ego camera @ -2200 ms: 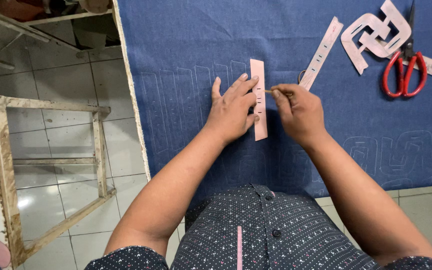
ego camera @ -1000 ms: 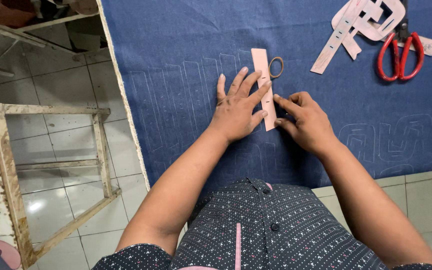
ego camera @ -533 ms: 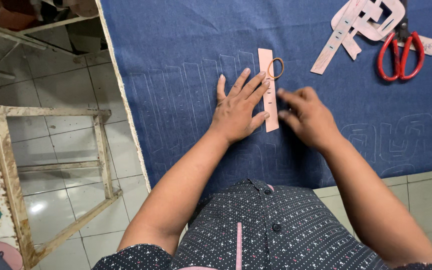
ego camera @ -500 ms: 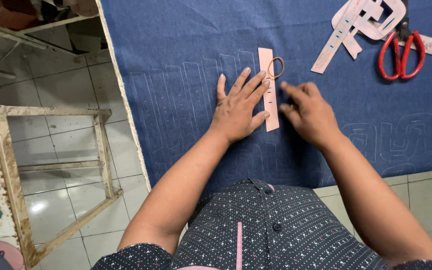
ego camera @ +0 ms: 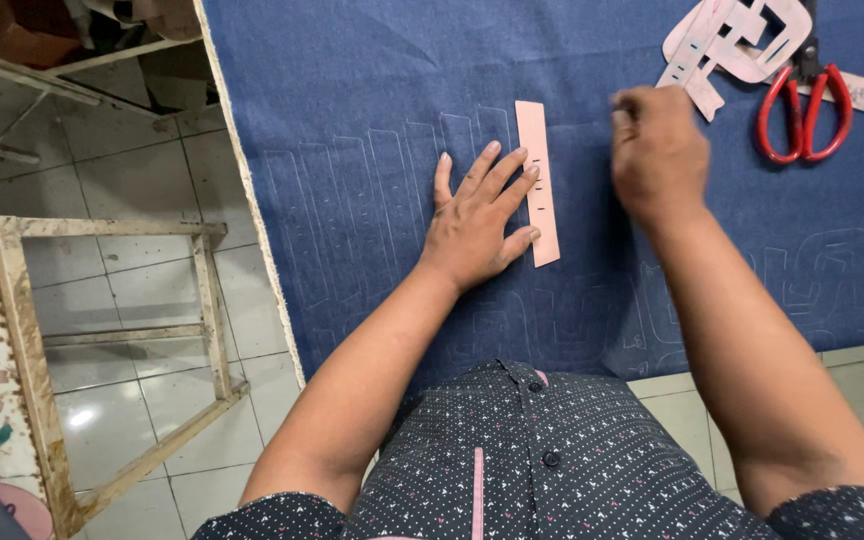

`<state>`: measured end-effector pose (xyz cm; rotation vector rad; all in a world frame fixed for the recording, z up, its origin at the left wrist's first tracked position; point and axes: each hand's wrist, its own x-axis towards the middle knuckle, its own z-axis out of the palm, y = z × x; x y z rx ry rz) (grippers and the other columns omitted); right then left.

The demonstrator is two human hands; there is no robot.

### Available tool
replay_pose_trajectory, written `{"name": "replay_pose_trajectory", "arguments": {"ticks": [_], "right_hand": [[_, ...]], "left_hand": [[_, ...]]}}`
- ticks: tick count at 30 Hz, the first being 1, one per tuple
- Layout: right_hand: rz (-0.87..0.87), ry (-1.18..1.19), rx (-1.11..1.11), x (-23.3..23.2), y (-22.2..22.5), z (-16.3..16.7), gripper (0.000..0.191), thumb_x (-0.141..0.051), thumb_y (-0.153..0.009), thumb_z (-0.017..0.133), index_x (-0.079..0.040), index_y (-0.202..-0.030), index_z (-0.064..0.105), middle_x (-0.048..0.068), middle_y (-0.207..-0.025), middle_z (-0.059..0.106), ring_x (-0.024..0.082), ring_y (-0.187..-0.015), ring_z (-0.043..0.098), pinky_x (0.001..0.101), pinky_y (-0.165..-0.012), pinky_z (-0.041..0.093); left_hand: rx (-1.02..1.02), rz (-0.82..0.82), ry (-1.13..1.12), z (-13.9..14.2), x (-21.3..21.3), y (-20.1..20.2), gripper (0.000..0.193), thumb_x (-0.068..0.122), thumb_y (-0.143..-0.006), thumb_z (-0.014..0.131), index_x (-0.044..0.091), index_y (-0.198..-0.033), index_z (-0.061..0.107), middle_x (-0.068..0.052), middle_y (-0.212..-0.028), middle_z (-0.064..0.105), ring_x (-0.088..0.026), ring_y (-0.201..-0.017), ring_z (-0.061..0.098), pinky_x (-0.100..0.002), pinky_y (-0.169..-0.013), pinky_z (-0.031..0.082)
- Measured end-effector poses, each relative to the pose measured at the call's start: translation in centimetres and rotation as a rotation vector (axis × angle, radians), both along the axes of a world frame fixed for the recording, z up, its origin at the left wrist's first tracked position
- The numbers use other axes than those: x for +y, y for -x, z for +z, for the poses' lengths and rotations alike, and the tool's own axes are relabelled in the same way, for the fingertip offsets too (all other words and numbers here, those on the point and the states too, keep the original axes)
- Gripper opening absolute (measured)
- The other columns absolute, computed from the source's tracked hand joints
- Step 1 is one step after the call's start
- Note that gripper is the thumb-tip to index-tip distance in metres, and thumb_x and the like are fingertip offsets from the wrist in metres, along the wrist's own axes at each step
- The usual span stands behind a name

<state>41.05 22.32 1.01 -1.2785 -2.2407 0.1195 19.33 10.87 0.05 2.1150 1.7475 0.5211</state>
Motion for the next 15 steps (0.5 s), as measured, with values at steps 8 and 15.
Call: {"name": "replay_pose_trajectory", "arguments": {"ticks": [8, 15], "right_hand": [[0.122, 0.584, 0.04, -6.2, -1.4, 1.7, 0.029, -0.018, -0.093, 0.077, -0.014, -0.122, 0.071, 0.009, -0.111, 0.067, 0.026, -0.093, 0.069, 0.0387, -0.081, 0.056], [0.116, 0.726, -0.029, -8.1, 0.0, 3.2, 0.055, -0.024, -0.078, 0.084, -0.018, -0.131, 0.068, 0.008, -0.119, 0.062, 0.024, -0.093, 0.066, 0.0381, -0.077, 0.055]], "left_hand": [[0.009, -0.011, -0.035, -0.2, -0.2, 0.1, 0.071, 0.051, -0.089, 0.071, 0.021, -0.15, 0.051, 0.0, -0.161, 0.039, -0.024, -0.154, 0.028, -0.068, -0.123, 0.008], [0.006, -0.007, -0.029, -0.2, -0.2, 0.1, 0.071, 0.05, -0.09, 0.071, 0.021, -0.151, 0.05, -0.001, -0.162, 0.037, -0.024, -0.155, 0.027, -0.068, -0.123, 0.008]]}}
